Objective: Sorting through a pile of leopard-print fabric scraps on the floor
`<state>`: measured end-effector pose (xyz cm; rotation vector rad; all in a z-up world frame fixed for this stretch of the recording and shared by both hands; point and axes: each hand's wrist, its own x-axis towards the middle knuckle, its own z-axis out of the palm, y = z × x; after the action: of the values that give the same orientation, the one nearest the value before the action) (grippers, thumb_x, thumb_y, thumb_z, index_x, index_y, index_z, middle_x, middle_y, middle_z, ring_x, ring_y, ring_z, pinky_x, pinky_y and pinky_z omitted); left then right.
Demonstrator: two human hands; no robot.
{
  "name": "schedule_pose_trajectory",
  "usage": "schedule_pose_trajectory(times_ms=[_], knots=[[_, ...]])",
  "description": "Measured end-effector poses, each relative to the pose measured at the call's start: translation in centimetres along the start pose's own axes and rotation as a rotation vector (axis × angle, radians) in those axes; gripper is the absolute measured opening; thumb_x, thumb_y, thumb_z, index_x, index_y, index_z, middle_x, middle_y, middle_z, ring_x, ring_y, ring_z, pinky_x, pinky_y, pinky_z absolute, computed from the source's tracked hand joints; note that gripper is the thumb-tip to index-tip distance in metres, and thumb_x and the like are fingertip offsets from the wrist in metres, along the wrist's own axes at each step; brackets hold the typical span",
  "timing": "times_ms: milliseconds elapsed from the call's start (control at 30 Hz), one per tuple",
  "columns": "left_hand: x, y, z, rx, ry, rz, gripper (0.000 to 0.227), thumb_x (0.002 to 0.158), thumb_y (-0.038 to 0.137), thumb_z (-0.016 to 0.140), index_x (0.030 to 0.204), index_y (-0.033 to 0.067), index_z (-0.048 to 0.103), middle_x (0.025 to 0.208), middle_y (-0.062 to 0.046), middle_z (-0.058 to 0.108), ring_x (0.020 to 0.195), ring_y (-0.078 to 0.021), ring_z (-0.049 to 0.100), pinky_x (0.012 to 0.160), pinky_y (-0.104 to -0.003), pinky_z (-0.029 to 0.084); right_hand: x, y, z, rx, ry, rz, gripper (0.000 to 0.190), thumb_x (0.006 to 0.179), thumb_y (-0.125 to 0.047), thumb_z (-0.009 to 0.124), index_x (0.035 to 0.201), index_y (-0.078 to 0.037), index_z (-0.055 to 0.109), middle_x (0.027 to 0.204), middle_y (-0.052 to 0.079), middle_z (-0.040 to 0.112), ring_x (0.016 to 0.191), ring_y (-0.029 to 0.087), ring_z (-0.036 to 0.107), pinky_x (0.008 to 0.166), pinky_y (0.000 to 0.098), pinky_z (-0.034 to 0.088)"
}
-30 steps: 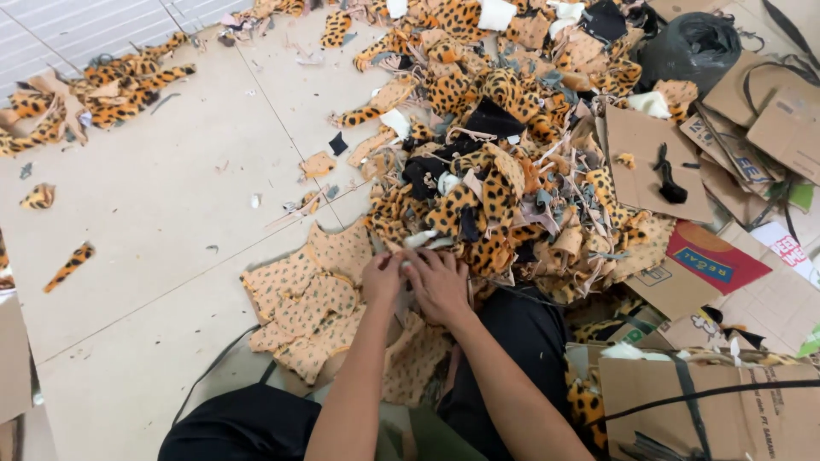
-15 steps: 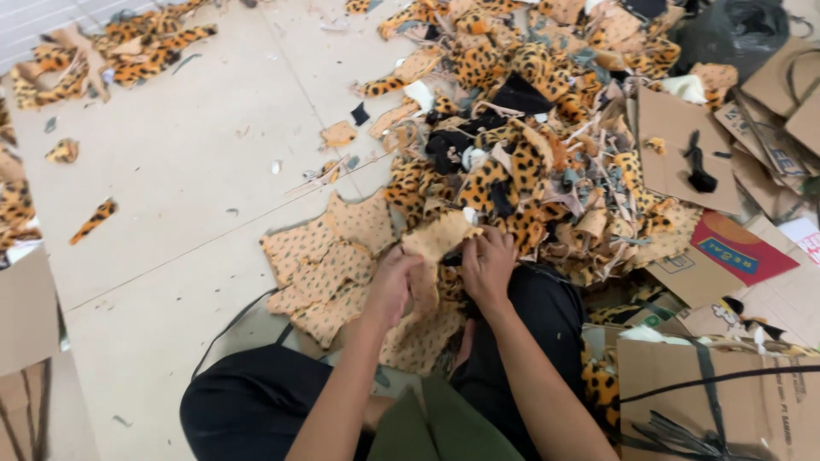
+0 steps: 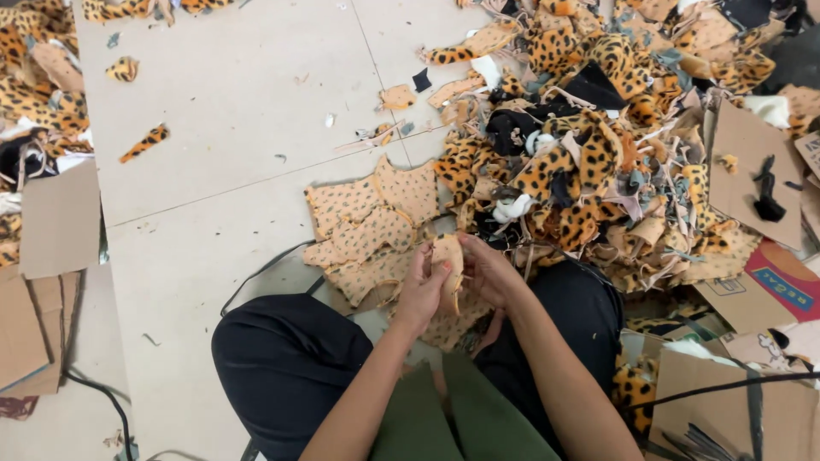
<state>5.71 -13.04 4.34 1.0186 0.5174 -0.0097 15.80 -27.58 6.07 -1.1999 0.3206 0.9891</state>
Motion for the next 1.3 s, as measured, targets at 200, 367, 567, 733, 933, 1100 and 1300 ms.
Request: schedule_pose_trajectory(times_ms=[200,367,567,733,933,1100,1300], knots=[[-3.2,5.3,3.7,-0.066,-0.116,0.158,0.059,0.097,-0.006,0.057,0.152,0.0125,0.047,0.133,-0.014,0.061,0.101,-0.0185,0.066,0.074,-0.036,0.066,-2.7,-1.3,2.4,0.275,-0.225,0.159,0.082,0.087,-0.075,0.061,0.115,0.002,0.067,0.093,0.025,0.073,0.064,0.031,0.074,0.049,0.0378,0.063],[-3.9,8.3,0.9,0.195,-0.043,0.035,0.06,0.086,0.013,0.08,0.141,0.0141,0.056,0.124,-0.016,0.064,0.104,-0.0213,0.065,0.083,-0.036,0.06,0.4,0.2,0.5,0.19,-0.072,-0.107,0.055,0.089,-0.017,0.077,0.141,-0.011,0.06,0.1,0.019,0.075,0.082,0.031,0.077,0.066,0.0455,0.065],[-2.2,10.5,-7.2,0.507,-0.07,-0.276,0.069,0.066,0.019,0.096,0.128,0.0145,0.065,0.108,-0.011,0.073,0.096,-0.0198,0.07,0.08,-0.033,0.058,0.9,1.8,3.2,0.105,0.08,-0.147,0.057,0.081,-0.009,0.085,0.135,-0.011,0.065,0.103,0.016,0.075,0.088,0.029,0.077,0.077,0.0459,0.065],[-1.2,8.4,-13.0,0.703,0.004,-0.286,0.041,0.08,0.024,0.089,0.113,0.0109,0.069,0.109,-0.013,0.076,0.108,-0.026,0.072,0.086,-0.039,0.055,0.3,3.3,4.7,-0.103,0.005,-0.116,0.067,0.082,0.004,0.079,0.143,-0.011,0.058,0.104,0.012,0.066,0.089,0.023,0.072,0.071,0.0322,0.065],[-1.0,5.9,-14.2,0.861,0.076,-0.102,0.012,0.091,0.02,0.072,0.098,0.0264,0.079,0.097,0.003,0.079,0.089,-0.016,0.073,0.076,-0.031,0.056,-1.6,2.1,7.8,-0.252,0.008,-0.278,0.058,0.075,0.005,0.087,0.129,-0.009,0.071,0.102,0.013,0.076,0.085,0.021,0.074,0.075,0.0341,0.064],[-1.2,7.4,-14.4,0.98,0.013,0.021,0.016,0.094,0.011,0.067,0.106,0.0148,0.077,0.108,-0.013,0.075,0.103,-0.0359,0.071,0.084,-0.045,0.058,0.4,4.1,6.9,-0.795,0.215,-0.35,0.069,0.081,-0.025,0.086,0.144,-0.02,0.058,0.114,0.023,0.07,0.113,0.044,0.066,0.095,0.0527,0.056],[-3.2,10.6,-13.2,1.251,-0.042,-0.122,0.025,0.088,0.026,0.071,0.093,0.0141,0.05,0.084,-0.01,0.06,0.089,-0.0359,0.066,0.078,-0.047,0.051,0.8,5.1,5.7,-0.882,0.304,-0.258,0.055,0.082,-0.028,0.08,0.133,-0.02,0.06,0.101,0.01,0.072,0.102,0.029,0.07,0.088,0.0432,0.056]])
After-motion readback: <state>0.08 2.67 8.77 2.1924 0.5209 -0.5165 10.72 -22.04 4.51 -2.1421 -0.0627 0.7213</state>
